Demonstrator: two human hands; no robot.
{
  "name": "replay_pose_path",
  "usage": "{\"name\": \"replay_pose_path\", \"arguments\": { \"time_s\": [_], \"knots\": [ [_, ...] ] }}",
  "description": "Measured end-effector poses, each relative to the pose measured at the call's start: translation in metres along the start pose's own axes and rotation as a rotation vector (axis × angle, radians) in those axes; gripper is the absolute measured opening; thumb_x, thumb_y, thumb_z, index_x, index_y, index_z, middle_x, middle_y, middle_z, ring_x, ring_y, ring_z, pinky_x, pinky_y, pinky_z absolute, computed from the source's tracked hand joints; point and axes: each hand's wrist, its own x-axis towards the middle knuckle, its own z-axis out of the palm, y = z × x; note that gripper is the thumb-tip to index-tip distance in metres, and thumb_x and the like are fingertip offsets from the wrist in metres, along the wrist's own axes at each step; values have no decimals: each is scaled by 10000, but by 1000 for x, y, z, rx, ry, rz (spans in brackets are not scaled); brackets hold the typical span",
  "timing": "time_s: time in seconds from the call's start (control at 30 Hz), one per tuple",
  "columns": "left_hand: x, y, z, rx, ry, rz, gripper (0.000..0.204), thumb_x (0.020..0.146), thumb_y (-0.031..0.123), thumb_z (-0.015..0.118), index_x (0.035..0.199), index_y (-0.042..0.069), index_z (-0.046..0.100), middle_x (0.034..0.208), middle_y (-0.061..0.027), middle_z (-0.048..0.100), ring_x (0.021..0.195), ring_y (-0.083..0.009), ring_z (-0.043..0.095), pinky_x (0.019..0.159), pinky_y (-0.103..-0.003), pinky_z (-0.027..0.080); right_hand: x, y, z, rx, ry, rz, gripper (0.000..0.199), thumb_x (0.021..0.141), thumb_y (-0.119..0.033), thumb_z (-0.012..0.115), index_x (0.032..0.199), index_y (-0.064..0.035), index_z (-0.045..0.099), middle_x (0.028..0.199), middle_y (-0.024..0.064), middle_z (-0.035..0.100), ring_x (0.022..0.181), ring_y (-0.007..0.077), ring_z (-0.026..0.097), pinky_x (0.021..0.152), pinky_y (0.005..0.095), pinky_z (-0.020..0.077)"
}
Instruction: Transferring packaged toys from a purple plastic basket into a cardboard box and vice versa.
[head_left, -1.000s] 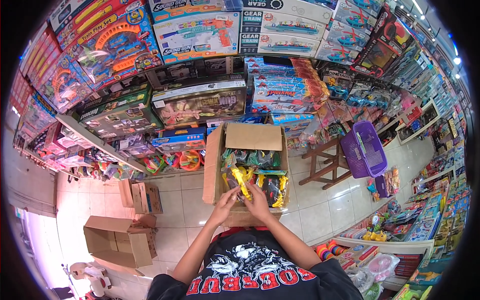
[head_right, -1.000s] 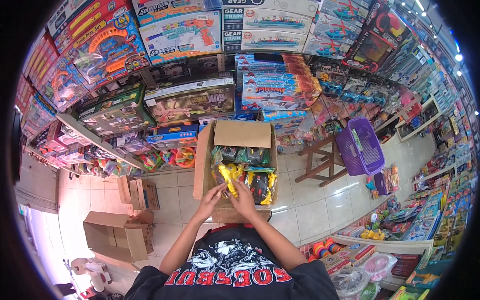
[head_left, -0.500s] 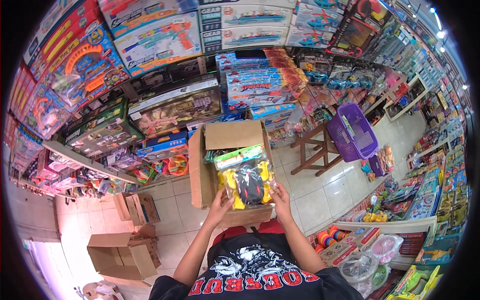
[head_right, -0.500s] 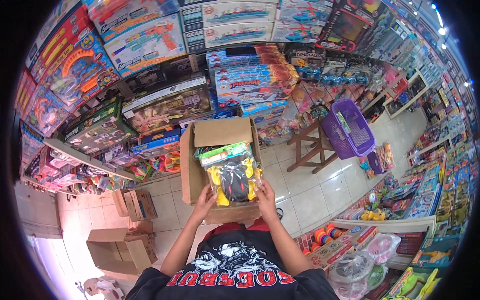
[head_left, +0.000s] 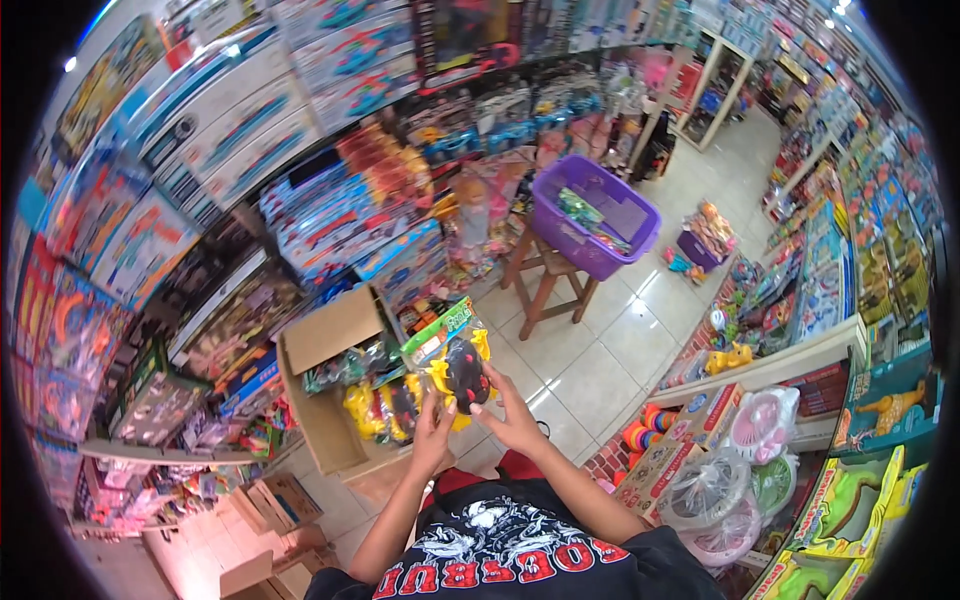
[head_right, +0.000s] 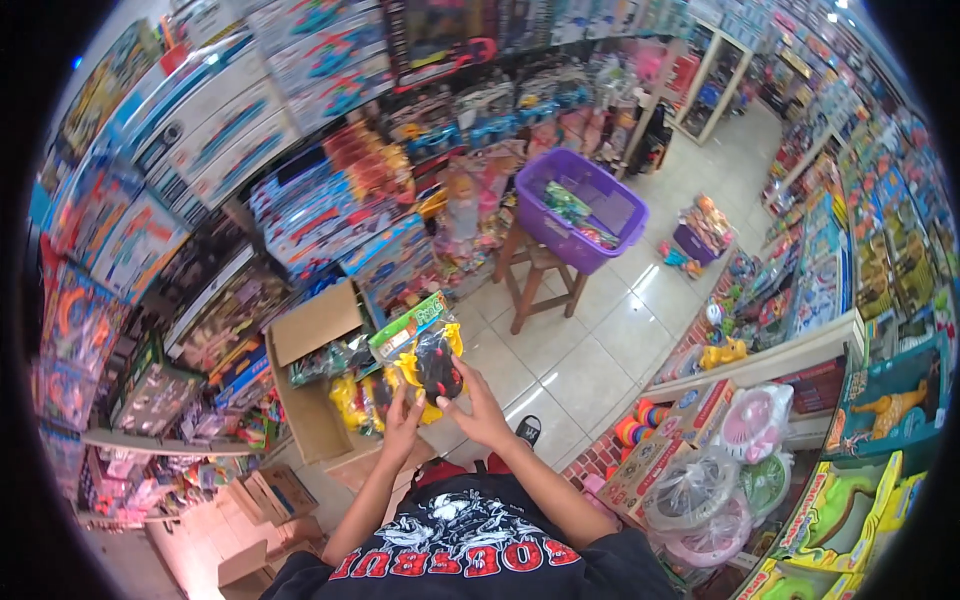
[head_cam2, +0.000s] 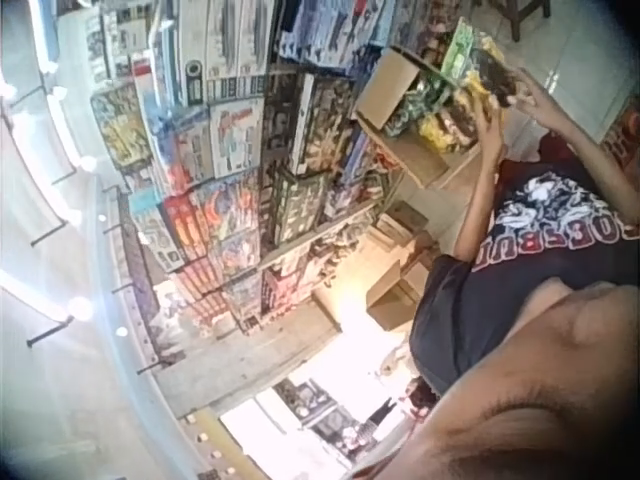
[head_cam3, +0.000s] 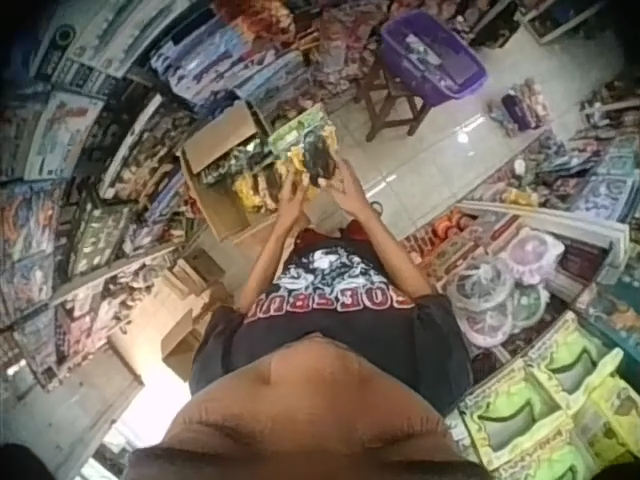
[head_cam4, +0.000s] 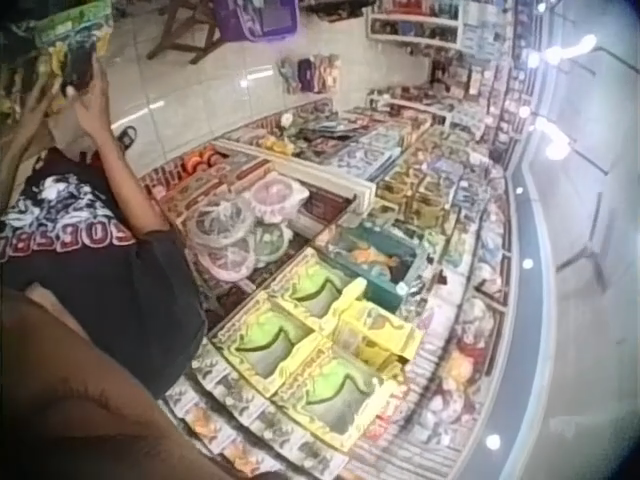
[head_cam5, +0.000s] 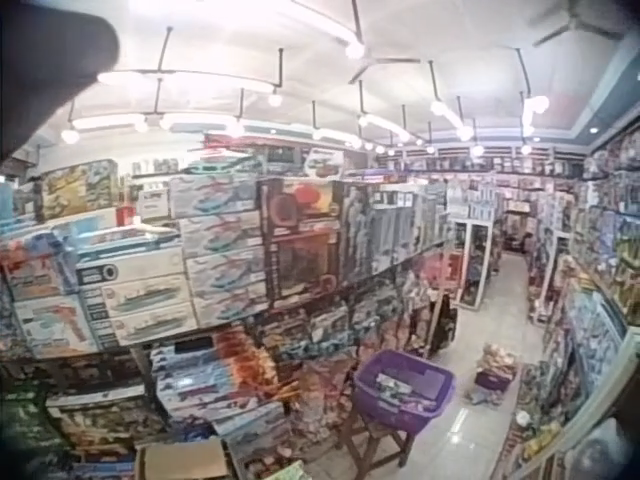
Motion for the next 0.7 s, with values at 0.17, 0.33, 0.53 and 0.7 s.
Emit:
{"name": "replay_pose_path", "arguments": {
  "time_s": [0.17,0.33,0.53,0.7],
  "knots": [
    [27,-14,74,118,-249,-3,610,949,208,571,1473,52,301,1500,-130,341,1332,-236,382,997,-354,412,-4,45,-61,116,129,59,839,846,-318,705,1459,-7,224,1388,228,411,1296,303,413,1057,392,352],
    [47,4,142,169,-521,-9,540,973,265,497,1470,115,345,1481,-83,385,1339,-215,374,1022,-354,364,-8,72,-124,331,316,165,653,818,-239,746,1309,-11,382,1235,116,539,1117,194,541,951,318,434],
    [66,-3,182,290,-469,59,501,953,234,550,1412,86,413,1434,-114,400,1298,-237,414,1007,-371,387,-31,92,-201,495,358,259,525,846,-173,696,1278,7,458,1154,92,600,1070,168,573,920,302,455],
    [91,-19,186,230,-368,-37,587,962,224,556,1456,53,289,1410,-145,399,1275,-260,430,1004,-362,401,-32,98,-229,914,236,353,512,831,-141,671,1278,5,467,1168,100,602,1070,190,603,934,315,477]
  ]
}}
